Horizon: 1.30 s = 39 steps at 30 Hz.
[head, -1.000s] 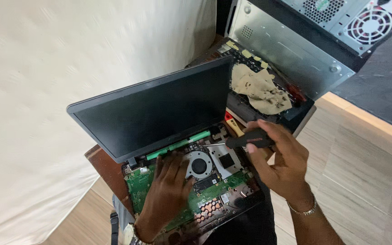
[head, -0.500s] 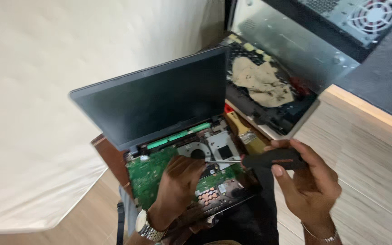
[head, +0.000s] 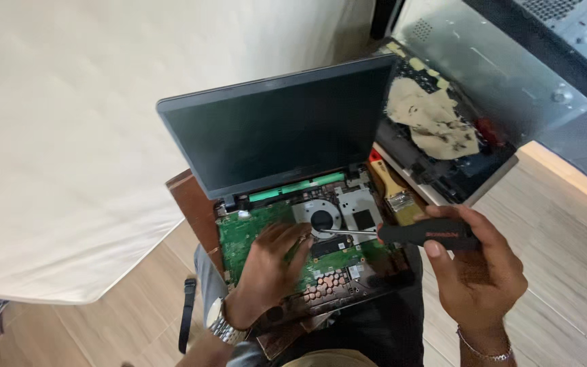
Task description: The person uses a screwdriver to remove screws from the internal components of a disassembled laptop resting on their lap. They systematically unscrew parts of the motherboard and cooling system, occasionally adjusting the laptop's position.
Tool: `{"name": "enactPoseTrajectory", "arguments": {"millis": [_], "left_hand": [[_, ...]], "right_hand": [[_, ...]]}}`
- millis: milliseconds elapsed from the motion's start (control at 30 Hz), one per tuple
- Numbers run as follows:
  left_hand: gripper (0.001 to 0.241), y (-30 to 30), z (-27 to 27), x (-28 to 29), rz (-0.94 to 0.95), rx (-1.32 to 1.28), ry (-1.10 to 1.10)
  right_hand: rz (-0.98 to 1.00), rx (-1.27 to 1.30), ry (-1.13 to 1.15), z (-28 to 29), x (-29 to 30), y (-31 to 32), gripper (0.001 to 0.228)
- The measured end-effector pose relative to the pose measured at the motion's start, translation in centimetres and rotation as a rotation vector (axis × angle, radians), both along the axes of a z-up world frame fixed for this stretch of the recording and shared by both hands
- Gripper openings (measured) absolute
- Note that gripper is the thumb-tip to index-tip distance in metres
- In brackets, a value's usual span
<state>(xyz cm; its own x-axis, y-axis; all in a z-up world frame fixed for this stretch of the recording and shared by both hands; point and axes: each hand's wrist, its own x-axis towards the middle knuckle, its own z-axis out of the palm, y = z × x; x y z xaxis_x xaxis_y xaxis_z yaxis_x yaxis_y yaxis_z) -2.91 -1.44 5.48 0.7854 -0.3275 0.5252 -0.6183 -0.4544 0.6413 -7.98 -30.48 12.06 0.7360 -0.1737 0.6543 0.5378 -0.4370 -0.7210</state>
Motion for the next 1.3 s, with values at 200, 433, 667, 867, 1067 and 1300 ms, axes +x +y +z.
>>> {"name": "enactPoseTrajectory", "arguments": {"millis": [200, 433, 667, 867, 1067, 1300], "left_hand": [[0.028, -0.3, -0.5, -0.2, 0.003, 0.0, 0.019], [0.009, -1.1, 0.4, -0.1, -0.05, -0.075, -0.049], [0.031, 7.4, -1.8, 1.3, 0.177, 0.074, -0.151], [0.018, 16.3, -9.4, 5.2, 0.647, 0.207, -0.158], [0.013, 17.3, -11.8, 6.5, 0.655, 0.331, -0.124], [0.019, 16.8, -11.0, 5.2, 0.663, 0.236, -0.115]], "right_hand": [[0.005, 0.0, 0.024, 0.4, 0.0, 0.2, 0.058], [0.019, 0.061, 0.053, 0.4, -1.1, 0.3, 0.061], [-0.084, 0.097, 0.109, -1.0, -2.0, -0.1, 0.055], [-0.099, 0.138, 0.189, -2.3, -2.8, 0.6, 0.056], [-0.118, 0.074, 0.16, -3.6, -3.1, 1.0, 0.057], [-0.151, 0.024, 0.23, -0.7, -3.7, 1.9, 0.054]]}}
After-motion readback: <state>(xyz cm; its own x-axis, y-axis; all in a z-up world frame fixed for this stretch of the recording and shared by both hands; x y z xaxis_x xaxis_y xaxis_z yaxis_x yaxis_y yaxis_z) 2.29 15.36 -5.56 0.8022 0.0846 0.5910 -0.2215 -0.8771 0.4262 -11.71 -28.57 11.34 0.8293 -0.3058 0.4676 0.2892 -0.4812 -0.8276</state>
